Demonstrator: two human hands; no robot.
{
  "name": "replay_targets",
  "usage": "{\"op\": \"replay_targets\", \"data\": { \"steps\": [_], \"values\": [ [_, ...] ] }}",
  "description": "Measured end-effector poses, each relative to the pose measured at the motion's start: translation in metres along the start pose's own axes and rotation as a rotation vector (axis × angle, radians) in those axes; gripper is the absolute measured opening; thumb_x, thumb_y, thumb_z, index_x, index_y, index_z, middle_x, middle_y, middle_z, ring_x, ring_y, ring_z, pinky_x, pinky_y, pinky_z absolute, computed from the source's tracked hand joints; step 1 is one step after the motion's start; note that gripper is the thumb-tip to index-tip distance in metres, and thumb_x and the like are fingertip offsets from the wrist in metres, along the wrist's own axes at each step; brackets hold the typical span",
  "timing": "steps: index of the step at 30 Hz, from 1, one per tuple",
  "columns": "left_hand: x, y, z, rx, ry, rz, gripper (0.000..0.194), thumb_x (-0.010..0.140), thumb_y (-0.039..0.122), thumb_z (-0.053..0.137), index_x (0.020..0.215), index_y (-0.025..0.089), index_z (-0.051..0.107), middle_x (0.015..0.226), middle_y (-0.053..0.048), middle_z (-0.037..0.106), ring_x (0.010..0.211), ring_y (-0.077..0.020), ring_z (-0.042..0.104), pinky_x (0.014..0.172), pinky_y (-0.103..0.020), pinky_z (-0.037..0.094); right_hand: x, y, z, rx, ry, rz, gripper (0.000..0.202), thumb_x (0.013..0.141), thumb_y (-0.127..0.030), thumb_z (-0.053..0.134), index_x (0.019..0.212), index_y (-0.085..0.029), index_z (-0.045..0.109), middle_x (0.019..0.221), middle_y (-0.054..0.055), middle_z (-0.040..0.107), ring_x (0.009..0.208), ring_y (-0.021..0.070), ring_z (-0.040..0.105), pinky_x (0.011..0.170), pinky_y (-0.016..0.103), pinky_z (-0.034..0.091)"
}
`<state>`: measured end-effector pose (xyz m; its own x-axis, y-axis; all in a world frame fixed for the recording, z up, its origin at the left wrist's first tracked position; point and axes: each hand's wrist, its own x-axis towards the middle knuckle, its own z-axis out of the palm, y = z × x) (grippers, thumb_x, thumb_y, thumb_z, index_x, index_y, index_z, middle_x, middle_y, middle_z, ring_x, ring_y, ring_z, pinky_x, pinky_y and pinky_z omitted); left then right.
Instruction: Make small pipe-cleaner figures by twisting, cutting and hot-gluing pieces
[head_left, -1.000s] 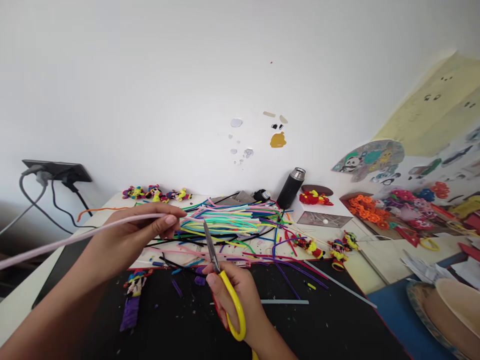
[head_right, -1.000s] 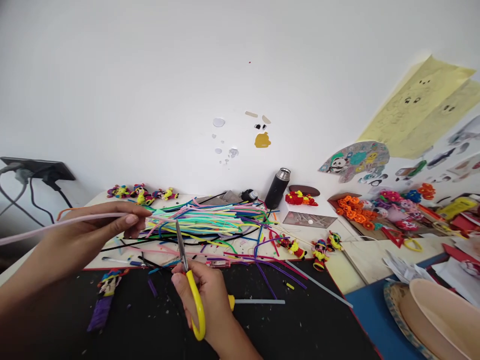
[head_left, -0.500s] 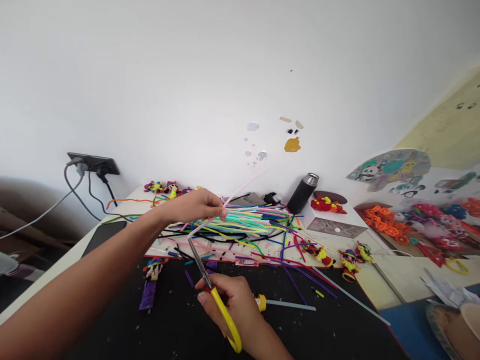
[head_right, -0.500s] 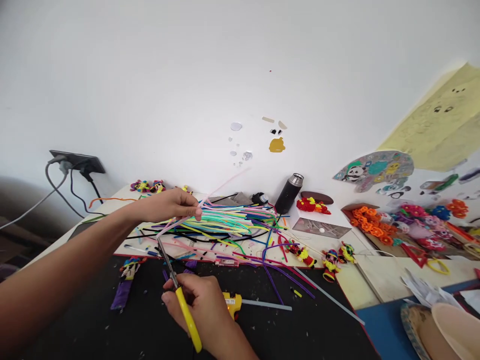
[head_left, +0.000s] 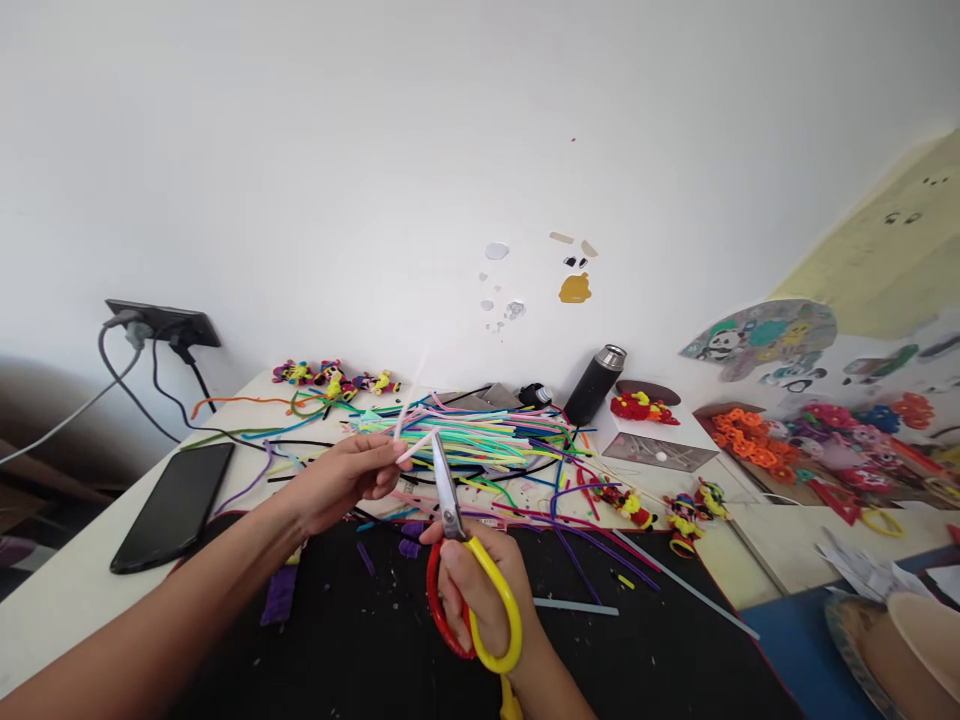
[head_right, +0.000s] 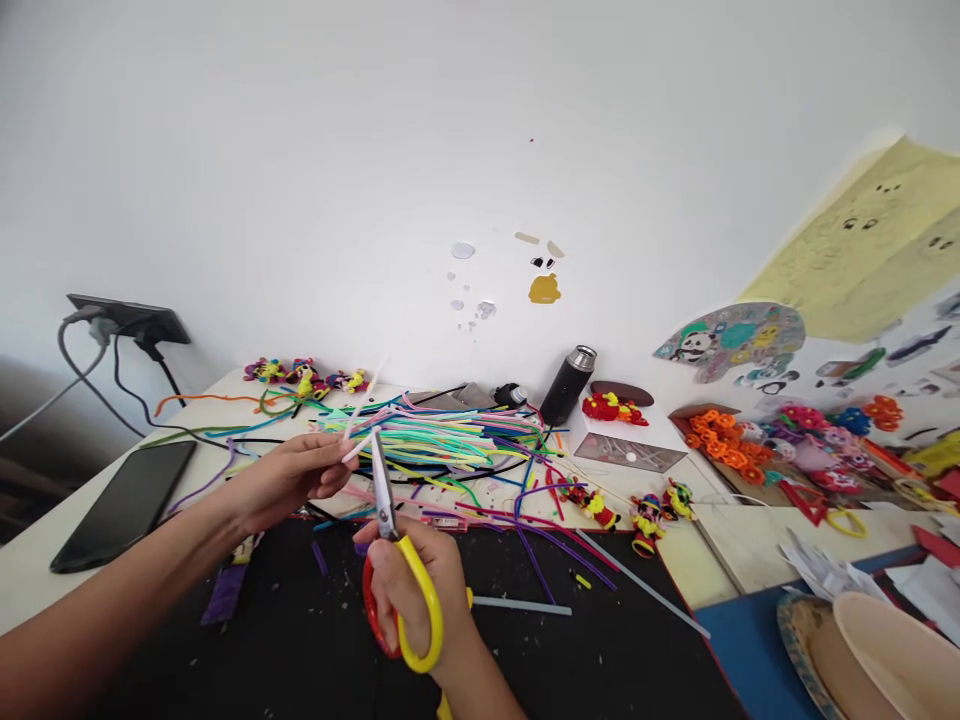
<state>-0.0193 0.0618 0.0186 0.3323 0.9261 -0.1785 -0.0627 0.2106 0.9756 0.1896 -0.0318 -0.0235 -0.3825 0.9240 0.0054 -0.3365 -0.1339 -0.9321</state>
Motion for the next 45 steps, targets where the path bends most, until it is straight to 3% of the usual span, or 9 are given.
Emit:
{"op": "replay_targets", "data": {
  "steps": [5,10,14,19,26,31,35,41,45],
  "values": [
    [-0.028,-0.001,-0.005,0.124,0.157,0.109,0.052,0.077,0.069,0.082,0.074,0.017,0.076,0.055,0.001,0.057,0.053,-0.0138,0.049,0.053,-0.026,0.039,0.002,-0.008,-0.002,0.082,0.038,0.011,0.053,0.094,-0.063,0.072,0.109,-0.013,0.069,0.051,-0.009,0.048,0.031,0.0039,0.036,0.032,0.014,0.031],
    [-0.051,0.024,0.001,0.575,0.286,0.476,0.041,0.093,0.052,0.070,0.066,0.021,0.074,0.068,-0.003,0.072,0.068,-0.0195,0.064,0.063,-0.027,0.048,0.005,-0.002,-0.003,-0.018,0.079,0.031,0.062,0.092,-0.069,0.069,0.114,-0.011,0.071,0.048,-0.009,0.047,0.029,0.0051,0.036,0.030,0.015,0.029],
    [-0.058,0.050,0.008,0.750,0.186,0.677,0.031,0.099,0.033,0.065,0.071,0.022,0.073,0.068,0.000,0.069,0.066,-0.0164,0.064,0.063,-0.025,0.047,0.006,0.007,-0.002,-0.130,0.068,0.049,0.067,0.092,-0.073,0.066,0.116,-0.011,0.071,0.047,-0.009,0.044,0.029,0.0067,0.036,0.030,0.017,0.029],
    [-0.047,0.080,0.018,0.982,-0.047,0.738,0.037,0.104,0.030,0.057,0.069,0.020,0.064,0.064,0.002,0.061,0.059,-0.0124,0.055,0.059,-0.025,0.039,0.009,0.018,-0.001,-0.397,0.034,-0.045,0.046,0.098,-0.058,0.065,0.106,-0.015,0.077,0.047,-0.007,0.044,0.034,0.0085,0.040,0.035,0.019,0.027],
    [0.008,0.111,0.012,1.069,-0.292,0.487,0.039,0.099,0.043,0.060,0.069,0.020,0.068,0.059,0.003,0.049,0.055,-0.0133,0.042,0.054,-0.027,0.029,0.007,0.015,-0.003,-0.616,-0.033,-0.137,0.025,0.093,-0.038,0.071,0.103,-0.018,0.081,0.056,-0.005,0.048,0.046,0.0087,0.037,0.044,0.021,0.029],
    [0.040,0.089,-0.004,0.788,-0.298,0.330,0.040,0.089,0.053,0.072,0.069,0.019,0.075,0.057,0.003,0.047,0.055,-0.0136,0.039,0.054,-0.027,0.028,0.003,0.014,-0.004,-0.523,-0.063,-0.108,0.036,0.098,-0.050,0.067,0.105,-0.017,0.081,0.054,-0.004,0.049,0.042,0.0092,0.039,0.042,0.021,0.028],
    [0.044,0.051,-0.008,0.335,-0.112,0.193,0.043,0.073,0.057,0.088,0.065,0.017,0.074,0.053,0.004,0.051,0.054,-0.0123,0.039,0.053,-0.025,0.028,0.003,0.012,-0.005,-0.333,-0.043,-0.037,0.053,0.098,-0.065,0.063,0.112,-0.015,0.078,0.045,-0.006,0.044,0.033,0.0093,0.040,0.036,0.020,0.028],
    [0.020,0.002,0.010,-0.015,0.064,0.135,0.057,0.069,0.071,0.085,0.065,0.018,0.064,0.061,-0.001,0.060,0.054,-0.0132,0.049,0.054,-0.026,0.039,0.004,0.005,-0.008,-0.105,0.037,-0.015,0.062,0.094,-0.069,0.067,0.116,-0.011,0.072,0.045,-0.009,0.046,0.030,0.0060,0.035,0.032,0.016,0.031],
    [-0.007,-0.005,0.018,0.022,0.116,0.171,0.052,0.075,0.066,0.084,0.062,0.019,0.068,0.059,-0.003,0.064,0.054,-0.0144,0.049,0.054,-0.028,0.040,0.004,-0.001,-0.009,-0.048,0.085,0.003,0.062,0.094,-0.067,0.069,0.118,-0.010,0.072,0.049,-0.008,0.049,0.031,0.0056,0.037,0.033,0.015,0.034]
  ]
}}
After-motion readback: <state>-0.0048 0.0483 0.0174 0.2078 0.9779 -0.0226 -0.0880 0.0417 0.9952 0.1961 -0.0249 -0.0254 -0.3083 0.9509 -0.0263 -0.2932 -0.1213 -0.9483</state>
